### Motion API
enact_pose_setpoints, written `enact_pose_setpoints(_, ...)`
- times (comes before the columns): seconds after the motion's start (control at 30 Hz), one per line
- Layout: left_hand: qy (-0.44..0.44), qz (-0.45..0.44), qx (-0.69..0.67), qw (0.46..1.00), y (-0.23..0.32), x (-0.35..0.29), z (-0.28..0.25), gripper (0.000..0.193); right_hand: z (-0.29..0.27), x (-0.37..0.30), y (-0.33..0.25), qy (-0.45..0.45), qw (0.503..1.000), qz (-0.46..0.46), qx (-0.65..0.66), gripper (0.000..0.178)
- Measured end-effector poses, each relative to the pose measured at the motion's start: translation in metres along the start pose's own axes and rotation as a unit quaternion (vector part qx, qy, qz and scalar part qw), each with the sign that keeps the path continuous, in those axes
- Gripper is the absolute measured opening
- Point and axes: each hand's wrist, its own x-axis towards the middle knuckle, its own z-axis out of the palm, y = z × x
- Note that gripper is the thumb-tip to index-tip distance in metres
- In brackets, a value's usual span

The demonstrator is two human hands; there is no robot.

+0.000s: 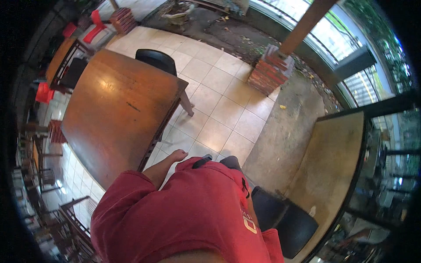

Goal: Arranging and stacking chairs at tables in a restaurant setting.

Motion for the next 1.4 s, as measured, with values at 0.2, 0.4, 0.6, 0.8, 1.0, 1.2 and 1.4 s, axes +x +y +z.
enact_pose_setpoints(0.2, 0.014, -0.045, -0.178, 0.983, 0.021, 0.009, 0.031, 0.058, -0.106, 0.081, -0.079, -0.039, 0.998, -0.005, -0.049, 0.037)
enact_pose_setpoints(0.4, 0.070, -0.093, -0.127, 0.985, 0.064, 0.037, 0.067, 0.051, -0.211, 0.155, -0.181, -0.083, 0.990, -0.021, -0.113, 0.037)
enact_pose_setpoints(0.6, 0.282, -0.113, -0.244, 0.921, 0.145, 0.056, 0.008, 0.041, -0.279, 0.258, -0.281, -0.094, 0.983, -0.031, -0.153, 0.037)
enact_pose_setpoints(0.8, 0.516, -0.122, -0.386, 0.755, 0.160, 0.093, -0.057, 0.025, -0.250, 0.303, -0.404, -0.102, 0.983, -0.087, -0.124, 0.041)
enact_pose_setpoints(1.0, 0.614, -0.066, -0.389, 0.683, 0.192, 0.112, -0.187, 0.037, -0.173, 0.351, -0.548, -0.151, 0.965, -0.120, -0.179, 0.050)
enact_pose_setpoints(1.2, 0.708, -0.078, -0.206, 0.671, 0.192, 0.149, -0.324, 0.061, -0.086, 0.395, -0.712, -0.202, 0.912, -0.195, -0.299, 0.048)
enact_pose_setpoints(1.4, 0.554, -0.129, -0.284, 0.772, 0.158, 0.189, -0.376, 0.069, 0.024, 0.381, -0.858, -0.240, 0.863, -0.218, -0.389, 0.046)
